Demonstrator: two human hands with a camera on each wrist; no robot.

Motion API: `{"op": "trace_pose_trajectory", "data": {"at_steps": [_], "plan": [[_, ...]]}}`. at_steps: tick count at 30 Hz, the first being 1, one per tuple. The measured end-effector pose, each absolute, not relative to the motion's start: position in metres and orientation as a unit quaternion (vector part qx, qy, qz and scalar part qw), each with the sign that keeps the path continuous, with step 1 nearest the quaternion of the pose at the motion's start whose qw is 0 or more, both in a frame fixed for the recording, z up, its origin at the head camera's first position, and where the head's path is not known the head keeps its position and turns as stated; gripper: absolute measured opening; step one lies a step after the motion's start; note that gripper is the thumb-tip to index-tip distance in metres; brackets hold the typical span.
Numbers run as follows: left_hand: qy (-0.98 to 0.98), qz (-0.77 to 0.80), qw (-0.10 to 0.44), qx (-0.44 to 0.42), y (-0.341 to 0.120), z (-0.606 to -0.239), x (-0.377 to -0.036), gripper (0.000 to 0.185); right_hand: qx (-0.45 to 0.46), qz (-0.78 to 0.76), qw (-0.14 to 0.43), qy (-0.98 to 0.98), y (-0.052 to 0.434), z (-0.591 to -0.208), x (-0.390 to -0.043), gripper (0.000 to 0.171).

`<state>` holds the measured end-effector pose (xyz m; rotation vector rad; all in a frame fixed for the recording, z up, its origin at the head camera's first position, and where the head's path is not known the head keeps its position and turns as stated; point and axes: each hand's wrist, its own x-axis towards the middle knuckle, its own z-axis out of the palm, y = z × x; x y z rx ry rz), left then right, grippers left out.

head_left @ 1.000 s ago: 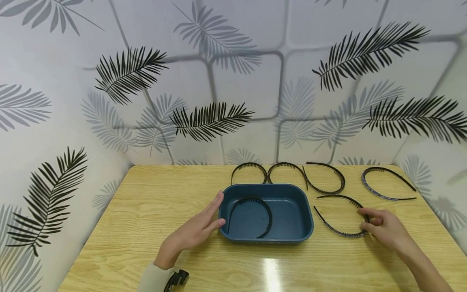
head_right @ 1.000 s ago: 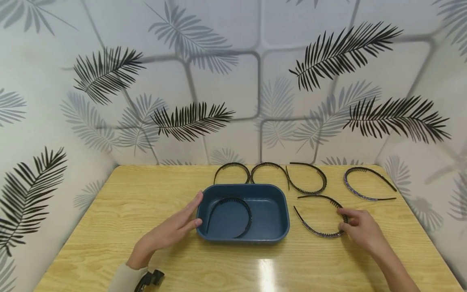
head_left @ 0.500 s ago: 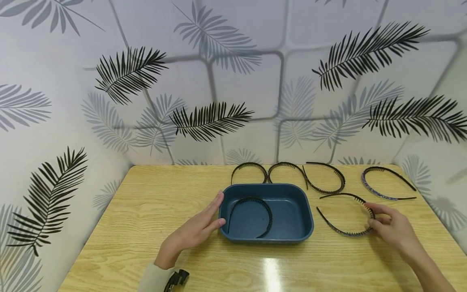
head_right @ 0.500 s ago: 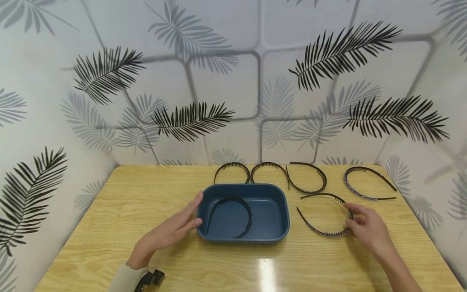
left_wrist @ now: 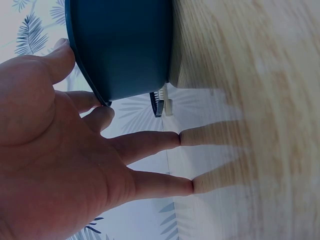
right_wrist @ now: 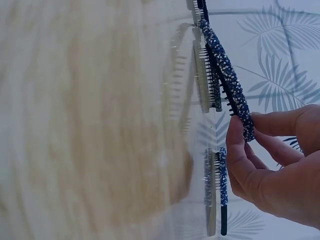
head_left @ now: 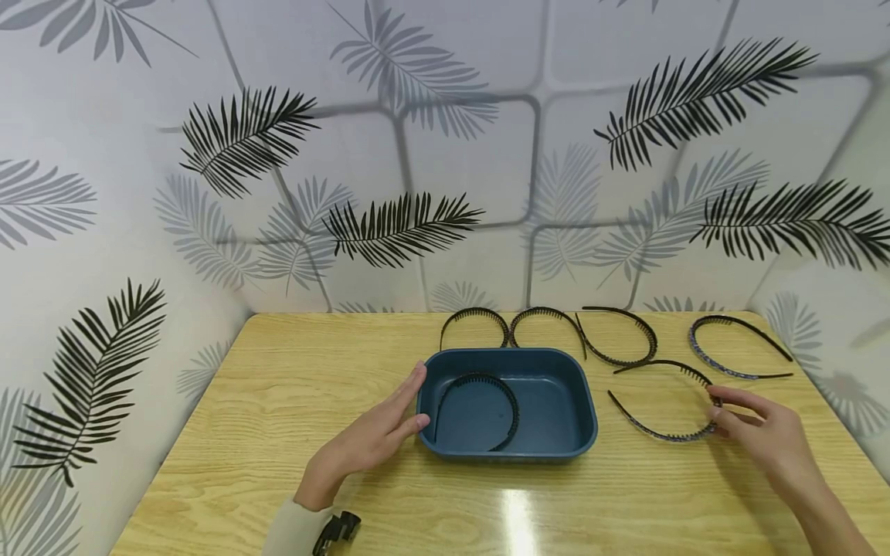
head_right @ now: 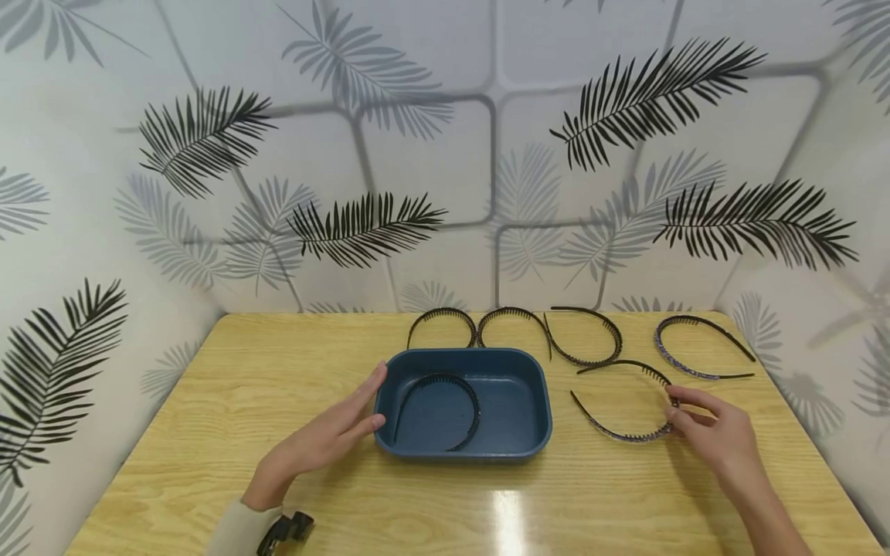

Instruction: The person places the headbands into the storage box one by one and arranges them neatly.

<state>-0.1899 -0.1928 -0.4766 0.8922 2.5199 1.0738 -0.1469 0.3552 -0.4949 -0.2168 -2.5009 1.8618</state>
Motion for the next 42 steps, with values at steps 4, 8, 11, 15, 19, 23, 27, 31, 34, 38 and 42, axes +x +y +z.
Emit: {"op": "trace_pose_trajectory", "data": {"at_steps": [4,8,11,15,19,23,27,31,34,38,42], "plan": [[0.868,0.369,0.13,0.306,-0.192,-0.477,-0.19,0.073,-0.077,0.619,0.004,-0.782,0.357,-0.492,-0.144,0.038],[0.869,0.368,0.131,0.303,-0.193,-0.478,-0.189,0.074,-0.068,0.648,0.018,-0.759,0.358,-0.489,-0.141,0.043],[0.872,0.365,0.131,0.299,-0.194,-0.477,-0.188,0.074,-0.054,0.691,0.033,-0.72,0.359,-0.488,-0.141,0.041],[0.872,0.366,0.128,0.298,-0.195,-0.477,-0.187,0.074,-0.04,0.712,0.052,-0.699,0.359,-0.483,-0.142,0.037],[0.87,0.37,0.125,0.3,-0.195,-0.478,-0.187,0.074,-0.028,0.715,0.068,-0.695,0.357,-0.478,-0.142,0.033],[0.871,0.369,0.128,0.299,-0.195,-0.478,-0.188,0.074,-0.012,0.739,0.077,-0.669,0.355,-0.472,-0.144,0.031],[0.872,0.367,0.128,0.299,-0.195,-0.479,-0.189,0.075,-0.012,0.761,0.077,-0.644,0.351,-0.468,-0.148,0.032],[0.871,0.366,0.124,0.304,-0.195,-0.478,-0.191,0.074,-0.016,0.77,0.065,-0.634,0.345,-0.461,-0.149,0.033],[0.87,0.366,0.124,0.307,-0.194,-0.476,-0.192,0.074,-0.015,0.776,0.046,-0.628,0.341,-0.455,-0.15,0.037],[0.869,0.367,0.125,0.308,-0.193,-0.475,-0.192,0.073,-0.015,0.779,0.022,-0.626,0.335,-0.449,-0.151,0.042],[0.866,0.37,0.13,0.31,-0.192,-0.476,-0.19,0.074,-0.005,0.78,0.022,-0.625,0.331,-0.447,-0.152,0.044]]}}
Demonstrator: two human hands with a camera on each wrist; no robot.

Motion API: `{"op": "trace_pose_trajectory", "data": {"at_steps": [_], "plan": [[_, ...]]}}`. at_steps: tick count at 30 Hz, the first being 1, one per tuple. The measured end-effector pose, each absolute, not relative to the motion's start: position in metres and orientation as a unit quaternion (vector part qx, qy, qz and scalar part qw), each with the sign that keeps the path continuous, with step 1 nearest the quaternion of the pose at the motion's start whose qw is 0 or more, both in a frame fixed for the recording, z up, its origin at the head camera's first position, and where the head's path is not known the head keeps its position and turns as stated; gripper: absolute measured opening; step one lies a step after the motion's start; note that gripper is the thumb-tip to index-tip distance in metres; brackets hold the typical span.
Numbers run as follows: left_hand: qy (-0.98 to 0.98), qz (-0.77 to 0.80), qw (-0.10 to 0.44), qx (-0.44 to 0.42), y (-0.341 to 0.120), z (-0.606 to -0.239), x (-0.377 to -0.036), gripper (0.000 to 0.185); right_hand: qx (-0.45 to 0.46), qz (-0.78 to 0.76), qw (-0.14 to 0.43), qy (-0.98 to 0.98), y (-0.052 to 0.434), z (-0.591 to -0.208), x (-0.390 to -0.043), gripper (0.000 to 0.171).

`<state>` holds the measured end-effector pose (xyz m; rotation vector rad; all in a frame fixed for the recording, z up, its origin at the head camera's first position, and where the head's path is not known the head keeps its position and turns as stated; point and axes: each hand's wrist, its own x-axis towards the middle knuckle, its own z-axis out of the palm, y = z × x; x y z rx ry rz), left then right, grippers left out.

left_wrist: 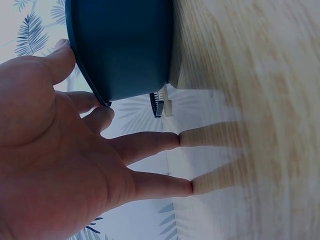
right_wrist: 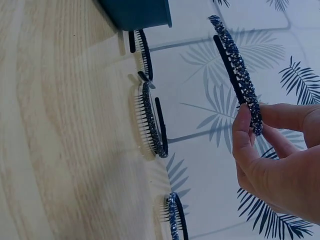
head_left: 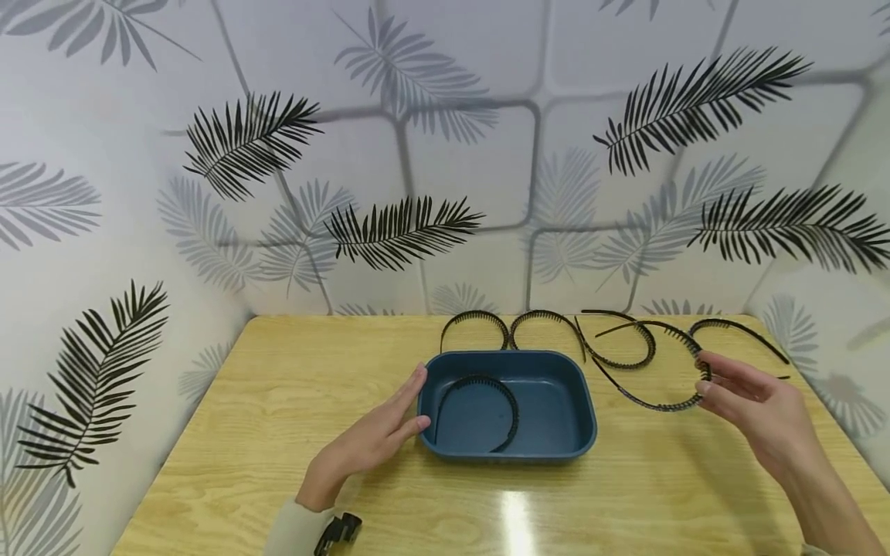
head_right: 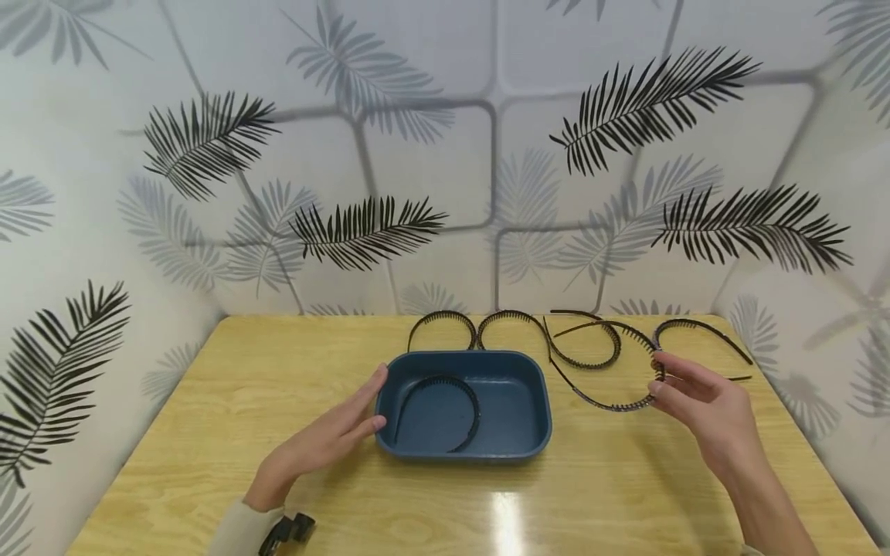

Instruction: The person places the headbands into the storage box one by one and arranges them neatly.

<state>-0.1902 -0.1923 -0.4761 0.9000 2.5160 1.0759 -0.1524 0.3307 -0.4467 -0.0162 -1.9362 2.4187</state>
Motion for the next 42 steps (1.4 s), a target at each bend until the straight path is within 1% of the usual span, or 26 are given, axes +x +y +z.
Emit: {"op": "trace_pose_trajectory", "data": {"at_steps": [15,24,30,38,42], "plan": [[0.867,0.371,0.131,0.307,-0.194,-0.479,-0.189,0.074,0.04,0.794,0.025,-0.607,0.299,-0.445,-0.168,0.046],[0.869,0.366,0.134,0.305,-0.193,-0.48,-0.187,0.074,0.056,0.776,0.01,-0.629,0.275,-0.442,-0.179,0.041],[0.867,0.369,0.129,0.309,-0.194,-0.478,-0.189,0.074,0.056,0.756,0.006,-0.652,0.258,-0.439,-0.189,0.041],[0.868,0.363,0.124,0.315,-0.194,-0.481,-0.192,0.074,0.053,0.748,0.008,-0.662,0.234,-0.439,-0.201,0.035],[0.867,0.365,0.122,0.315,-0.195,-0.479,-0.191,0.074,0.051,0.743,0.003,-0.667,0.224,-0.438,-0.206,0.036]]}}
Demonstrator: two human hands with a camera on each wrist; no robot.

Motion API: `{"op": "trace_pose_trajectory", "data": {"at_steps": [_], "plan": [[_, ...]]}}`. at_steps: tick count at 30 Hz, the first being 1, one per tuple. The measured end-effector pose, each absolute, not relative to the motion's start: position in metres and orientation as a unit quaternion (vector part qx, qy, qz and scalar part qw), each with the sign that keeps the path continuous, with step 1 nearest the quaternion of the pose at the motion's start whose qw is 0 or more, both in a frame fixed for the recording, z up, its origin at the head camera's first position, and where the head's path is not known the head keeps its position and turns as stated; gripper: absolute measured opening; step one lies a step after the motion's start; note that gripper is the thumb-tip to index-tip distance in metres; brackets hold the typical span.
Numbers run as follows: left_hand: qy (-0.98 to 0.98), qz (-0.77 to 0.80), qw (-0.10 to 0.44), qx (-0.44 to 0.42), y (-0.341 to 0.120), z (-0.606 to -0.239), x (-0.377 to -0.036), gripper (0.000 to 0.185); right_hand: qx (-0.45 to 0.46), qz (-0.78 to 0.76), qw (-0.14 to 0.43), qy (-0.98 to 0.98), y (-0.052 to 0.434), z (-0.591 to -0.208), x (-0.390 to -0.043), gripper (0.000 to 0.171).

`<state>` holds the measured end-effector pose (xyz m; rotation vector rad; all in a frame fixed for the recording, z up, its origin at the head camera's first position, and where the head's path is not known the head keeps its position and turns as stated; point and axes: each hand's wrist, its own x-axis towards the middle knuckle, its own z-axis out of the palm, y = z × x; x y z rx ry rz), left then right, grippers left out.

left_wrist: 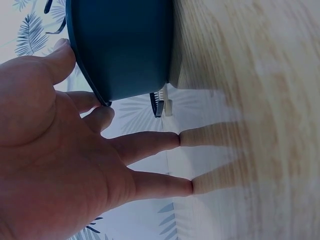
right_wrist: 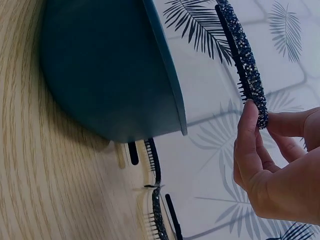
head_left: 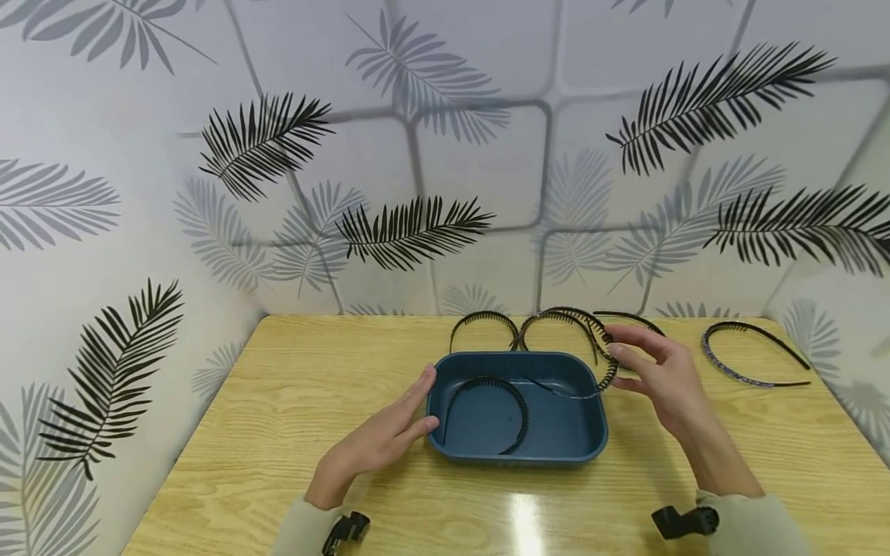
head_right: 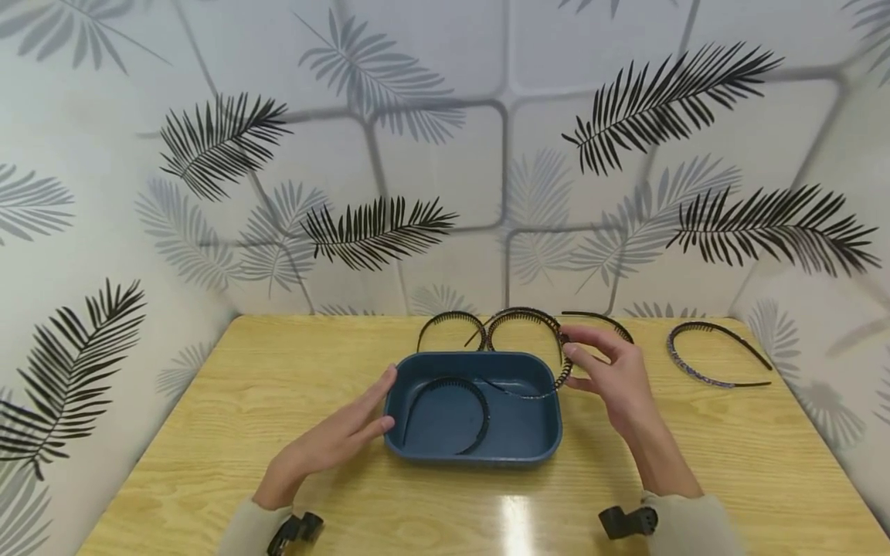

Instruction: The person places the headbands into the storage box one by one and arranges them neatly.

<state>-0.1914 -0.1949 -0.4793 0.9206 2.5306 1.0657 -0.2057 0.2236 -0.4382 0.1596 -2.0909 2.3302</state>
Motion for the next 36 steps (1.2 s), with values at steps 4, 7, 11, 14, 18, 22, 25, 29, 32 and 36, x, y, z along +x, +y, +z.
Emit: {"op": "trace_pose_trajectory", "data": {"at_steps": [4,7,11,14,18,22,25,29,32,36], "plan": [[0.867,0.365,0.122,0.316,-0.194,-0.478,-0.191,0.074,0.054,0.739,0.003,-0.671,0.215,-0.439,-0.209,0.038],[0.868,0.363,0.123,0.316,-0.194,-0.478,-0.191,0.074,0.057,0.731,0.003,-0.68,0.208,-0.44,-0.211,0.038],[0.866,0.366,0.124,0.317,-0.195,-0.478,-0.19,0.074,0.054,0.714,-0.007,-0.698,0.199,-0.441,-0.213,0.038],[0.866,0.366,0.121,0.319,-0.195,-0.478,-0.19,0.073,0.053,0.703,-0.021,-0.709,0.193,-0.442,-0.214,0.04],[0.866,0.365,0.12,0.319,-0.194,-0.477,-0.19,0.073,0.056,0.693,-0.039,-0.717,0.186,-0.444,-0.215,0.042],[0.867,0.367,0.122,0.315,-0.194,-0.475,-0.188,0.073,0.056,0.692,-0.048,-0.719,0.18,-0.447,-0.217,0.043],[0.867,0.367,0.123,0.315,-0.193,-0.474,-0.189,0.073,0.057,0.691,-0.05,-0.719,0.175,-0.449,-0.218,0.044],[0.866,0.368,0.126,0.314,-0.193,-0.474,-0.189,0.073,0.061,0.686,-0.053,-0.724,0.168,-0.453,-0.219,0.044],[0.867,0.367,0.124,0.314,-0.194,-0.474,-0.189,0.073,0.067,0.68,-0.055,-0.728,0.164,-0.455,-0.22,0.042],[0.869,0.363,0.12,0.314,-0.194,-0.476,-0.19,0.073,0.077,0.673,-0.053,-0.734,0.159,-0.457,-0.22,0.04]]}}
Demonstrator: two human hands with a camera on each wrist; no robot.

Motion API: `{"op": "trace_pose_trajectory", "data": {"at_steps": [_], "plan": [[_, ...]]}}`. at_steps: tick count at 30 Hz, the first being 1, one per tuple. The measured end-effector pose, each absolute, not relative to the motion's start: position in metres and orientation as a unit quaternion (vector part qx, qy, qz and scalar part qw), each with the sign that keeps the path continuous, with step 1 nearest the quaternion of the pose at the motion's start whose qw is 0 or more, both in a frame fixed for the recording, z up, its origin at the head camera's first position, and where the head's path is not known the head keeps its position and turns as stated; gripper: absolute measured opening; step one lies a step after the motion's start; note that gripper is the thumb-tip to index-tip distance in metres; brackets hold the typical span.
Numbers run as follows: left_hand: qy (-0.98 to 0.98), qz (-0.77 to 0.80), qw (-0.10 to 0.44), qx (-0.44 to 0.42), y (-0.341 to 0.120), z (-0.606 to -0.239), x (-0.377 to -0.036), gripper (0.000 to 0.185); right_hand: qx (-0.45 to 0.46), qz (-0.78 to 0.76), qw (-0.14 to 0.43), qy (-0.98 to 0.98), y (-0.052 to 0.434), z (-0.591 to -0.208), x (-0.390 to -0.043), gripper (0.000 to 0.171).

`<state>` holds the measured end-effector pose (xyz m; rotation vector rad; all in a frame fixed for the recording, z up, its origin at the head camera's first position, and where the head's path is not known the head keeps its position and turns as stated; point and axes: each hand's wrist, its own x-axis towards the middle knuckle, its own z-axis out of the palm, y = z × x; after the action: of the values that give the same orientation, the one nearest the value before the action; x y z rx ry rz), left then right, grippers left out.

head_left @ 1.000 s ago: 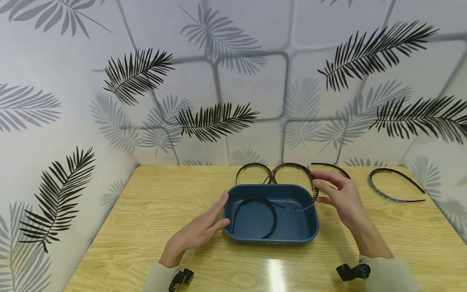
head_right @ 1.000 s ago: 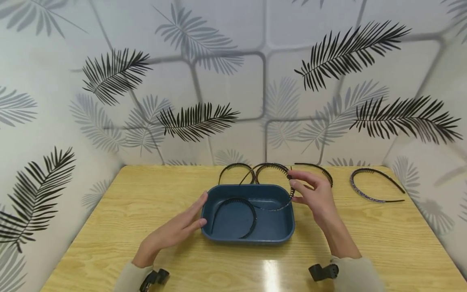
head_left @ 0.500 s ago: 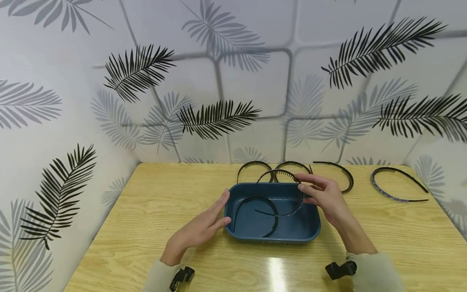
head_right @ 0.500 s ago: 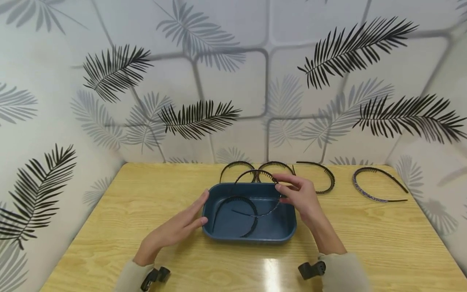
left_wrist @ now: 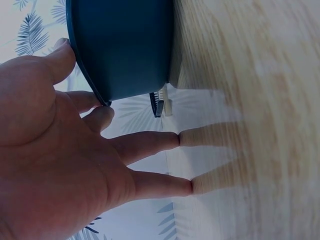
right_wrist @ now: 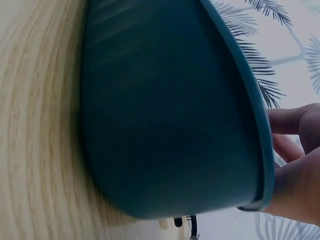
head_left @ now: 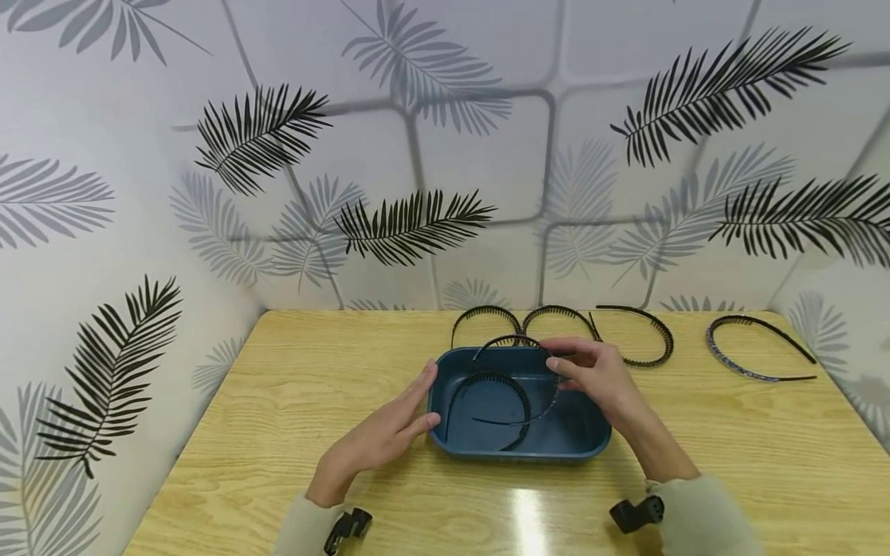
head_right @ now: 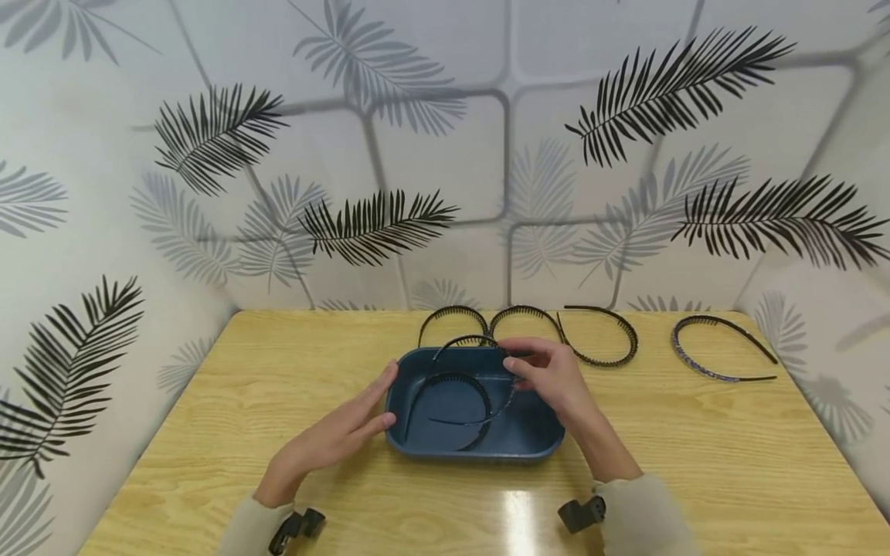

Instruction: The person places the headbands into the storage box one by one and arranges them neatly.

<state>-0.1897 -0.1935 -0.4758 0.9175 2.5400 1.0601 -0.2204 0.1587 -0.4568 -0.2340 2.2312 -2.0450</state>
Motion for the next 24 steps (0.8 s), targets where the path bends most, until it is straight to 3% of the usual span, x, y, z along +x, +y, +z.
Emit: {"op": "trace_pose_trajectory", "data": {"at_steps": [24], "plan": [[0.869,0.359,0.115,0.321,-0.194,-0.475,-0.19,0.073,-0.076,-0.607,0.083,0.787,0.127,-0.478,-0.226,0.029]]}}
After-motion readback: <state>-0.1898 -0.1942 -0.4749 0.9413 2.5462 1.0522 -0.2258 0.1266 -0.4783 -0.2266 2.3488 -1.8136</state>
